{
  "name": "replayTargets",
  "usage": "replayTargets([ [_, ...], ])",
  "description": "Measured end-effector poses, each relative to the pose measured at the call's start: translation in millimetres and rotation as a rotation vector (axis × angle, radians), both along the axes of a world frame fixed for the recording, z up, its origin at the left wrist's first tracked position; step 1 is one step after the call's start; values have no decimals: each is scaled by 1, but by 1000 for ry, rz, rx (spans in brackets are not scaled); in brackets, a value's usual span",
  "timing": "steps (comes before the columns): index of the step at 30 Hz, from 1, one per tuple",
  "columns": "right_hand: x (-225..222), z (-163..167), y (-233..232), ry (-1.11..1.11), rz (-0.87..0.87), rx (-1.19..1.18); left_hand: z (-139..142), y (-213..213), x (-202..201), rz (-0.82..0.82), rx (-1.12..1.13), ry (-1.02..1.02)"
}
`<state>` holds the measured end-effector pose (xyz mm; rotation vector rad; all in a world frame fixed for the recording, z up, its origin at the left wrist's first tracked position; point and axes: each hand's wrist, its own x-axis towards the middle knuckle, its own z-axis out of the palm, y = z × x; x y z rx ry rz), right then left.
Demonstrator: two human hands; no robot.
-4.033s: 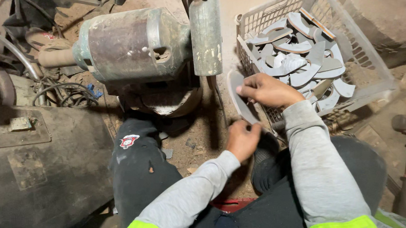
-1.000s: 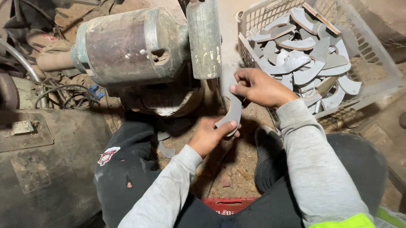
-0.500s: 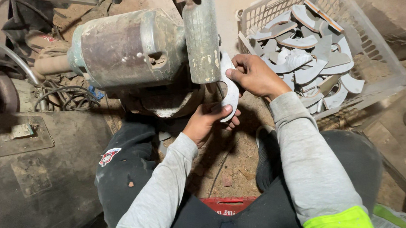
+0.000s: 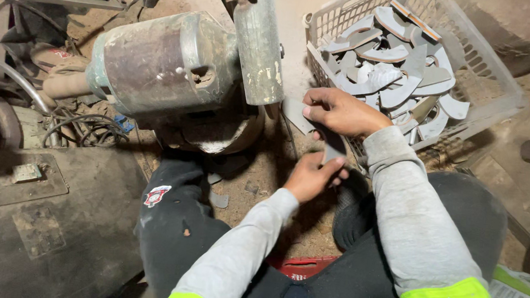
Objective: The person sits at a bench grinder and repeatedly presses curved shoe sole pieces against the rotating wheel to smooth their edges. They handle the pieces one at a time, turning them over to grind different sides, and place finished pieces into a nearby plastic basket.
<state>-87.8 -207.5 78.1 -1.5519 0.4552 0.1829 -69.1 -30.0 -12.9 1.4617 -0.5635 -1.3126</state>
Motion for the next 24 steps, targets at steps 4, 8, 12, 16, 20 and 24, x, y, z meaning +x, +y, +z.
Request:
replayTargets([
  [4, 3, 10, -2, -149, 46, -313, -15, -29, -11, 46, -68, 82],
  [8, 6, 16, -1, -120, 33, -424, -18, -37, -13, 81, -55, 61],
  [12, 10, 19, -2, -171, 53, -532, -18, -41, -13, 106, -42, 70],
  [16, 13, 21, -2, -185, 47, -545, -11, -43, -12, 120, -40, 57],
  [20, 14, 22, -2, -152, 57, -554, -2, -44, -11, 154, -20, 63],
  [24, 16, 22, -4, -174, 82, -576, 0, -45, -13, 190, -8, 45],
])
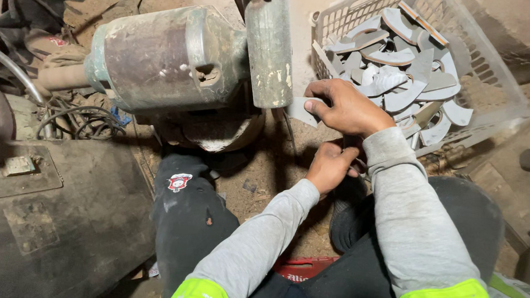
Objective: The person sits at a bench grinder and repeatedly presses curved shoe sole pieces against the rotating wheel to smooth their edges. They handle the pieces one at a time, turning them over to grind different sides, and place finished pieces into a nearby plastic basket.
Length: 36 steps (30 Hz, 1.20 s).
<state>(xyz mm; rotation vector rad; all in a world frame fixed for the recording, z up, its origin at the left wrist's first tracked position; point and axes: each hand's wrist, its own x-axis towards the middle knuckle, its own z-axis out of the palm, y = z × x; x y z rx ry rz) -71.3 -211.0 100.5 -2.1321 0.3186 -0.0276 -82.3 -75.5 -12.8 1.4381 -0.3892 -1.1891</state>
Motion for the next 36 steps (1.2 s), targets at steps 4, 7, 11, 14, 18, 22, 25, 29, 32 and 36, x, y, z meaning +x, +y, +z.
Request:
replayTargets([
  [4, 2, -1, -3, 22, 13, -14, -5, -3, -2, 18, 11, -6],
  [7, 2, -5, -4, 21, -4, -30, -9, -5, -1, 16, -2, 18],
  [11, 4, -16, -7, -3, -33, -19, -5, -1, 6, -12, -79, 128],
  [14, 7, -28, -4, -81, -42, -47, 6, 14, 18, -68, -75, 136],
  [18, 8, -37, 2, 101, -140, 50, 23, 42, 37, -134, -75, 203],
  [22, 13, -37, 14, -22, -200, 98, 38, 62, 54, -139, -64, 246],
  [25, 16, -41, 22, 111, -325, 228, 47, 74, 66, -60, -58, 175],
  [29, 31, -54, 23, -128, -375, 64, 53, 77, 83, -2, -56, 128],
  [32, 40, -65, 20, -209, -388, 52, 52, 75, 91, 19, -78, 143],
  [36, 39, -67, 16, -179, -359, 3, 42, 77, 88, 17, -92, 130],
])
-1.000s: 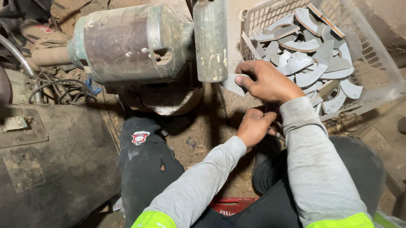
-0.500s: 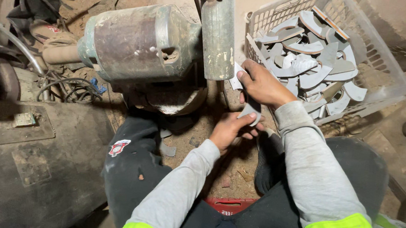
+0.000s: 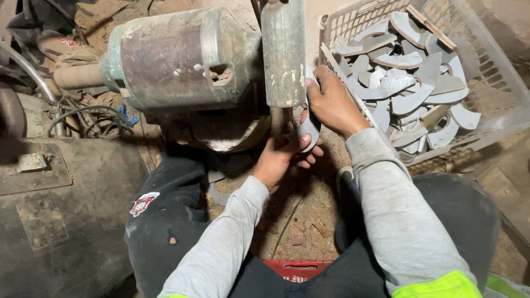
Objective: The person sits at a bench grinder and repeatedly presses curved shoe sole pieces against the rotating wheel to smooth their edges. They handle the pieces one at a time, turning them over to grind different sides, and place finished pieces into a nearby plastic basket.
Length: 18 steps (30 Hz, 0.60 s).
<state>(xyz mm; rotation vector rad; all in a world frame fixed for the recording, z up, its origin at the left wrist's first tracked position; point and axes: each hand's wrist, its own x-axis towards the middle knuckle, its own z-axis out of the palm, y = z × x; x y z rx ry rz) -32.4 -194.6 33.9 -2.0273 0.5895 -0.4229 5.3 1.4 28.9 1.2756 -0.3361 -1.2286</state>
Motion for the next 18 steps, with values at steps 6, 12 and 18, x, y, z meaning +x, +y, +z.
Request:
replayTargets([
  [6, -42, 22, -16, 240, 394, 33, -18, 11, -40, -129, 358, -491],
  [12, -49, 32, -1, 303, 84, -17, -11, 4, -56, -70, 385, -867],
  [18, -47, 31, -2, 232, 181, 226, -21, -9, -51, 43, 117, -273],
])
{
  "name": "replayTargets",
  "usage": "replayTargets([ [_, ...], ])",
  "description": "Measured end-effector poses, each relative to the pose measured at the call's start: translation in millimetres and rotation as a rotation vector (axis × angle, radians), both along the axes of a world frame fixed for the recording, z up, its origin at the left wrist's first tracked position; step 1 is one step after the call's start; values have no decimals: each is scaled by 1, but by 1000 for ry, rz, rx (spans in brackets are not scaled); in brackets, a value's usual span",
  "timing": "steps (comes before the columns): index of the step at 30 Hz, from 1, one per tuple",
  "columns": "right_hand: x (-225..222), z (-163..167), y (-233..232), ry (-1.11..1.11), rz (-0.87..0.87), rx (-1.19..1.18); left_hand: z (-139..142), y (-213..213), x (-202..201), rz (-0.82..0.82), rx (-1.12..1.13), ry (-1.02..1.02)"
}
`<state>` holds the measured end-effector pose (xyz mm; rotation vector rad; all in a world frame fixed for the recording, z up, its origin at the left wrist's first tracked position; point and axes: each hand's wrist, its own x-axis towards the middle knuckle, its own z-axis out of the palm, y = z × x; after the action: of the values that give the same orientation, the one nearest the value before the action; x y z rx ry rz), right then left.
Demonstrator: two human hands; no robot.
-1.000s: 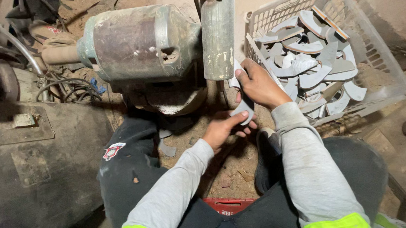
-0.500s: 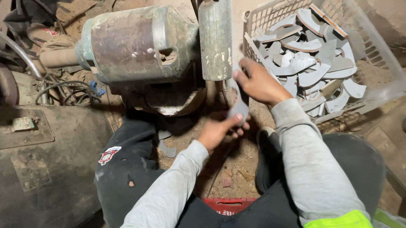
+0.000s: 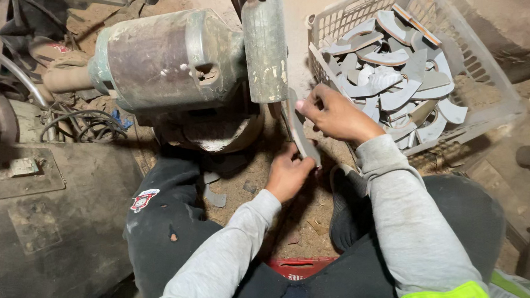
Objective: The person sits at a bench grinder and repeatedly presses curved shoe sole pieces against the rotating wheel to smooth their edges. They handle the pieces one at a time, turning them over to grind different sides, and place finished pieces into a nearby plastic basket.
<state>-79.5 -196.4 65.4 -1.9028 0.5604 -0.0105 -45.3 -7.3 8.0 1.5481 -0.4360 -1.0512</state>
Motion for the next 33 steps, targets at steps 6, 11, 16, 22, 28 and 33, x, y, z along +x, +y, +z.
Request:
replayTargets([
  [6, 12, -3, 10, 25, -85, 157, -7, -3, 7, 21, -213, 494],
  [11, 15, 4, 9, -197, -64, -80, 6, -6, 11, 15, -269, 595],
  [16, 21, 3, 4, -206, -50, -179, 13, -10, 13, 39, -276, 628],
  [22, 37, -4, -6, -228, -93, -169, 17, -23, 25, -14, -360, 591],
  [28, 45, -6, -10, -202, -135, -138, 26, -29, 33, 29, -401, 548],
  [33, 38, -5, -3, -228, -116, -158, 24, -23, 23, 14, -364, 613],
])
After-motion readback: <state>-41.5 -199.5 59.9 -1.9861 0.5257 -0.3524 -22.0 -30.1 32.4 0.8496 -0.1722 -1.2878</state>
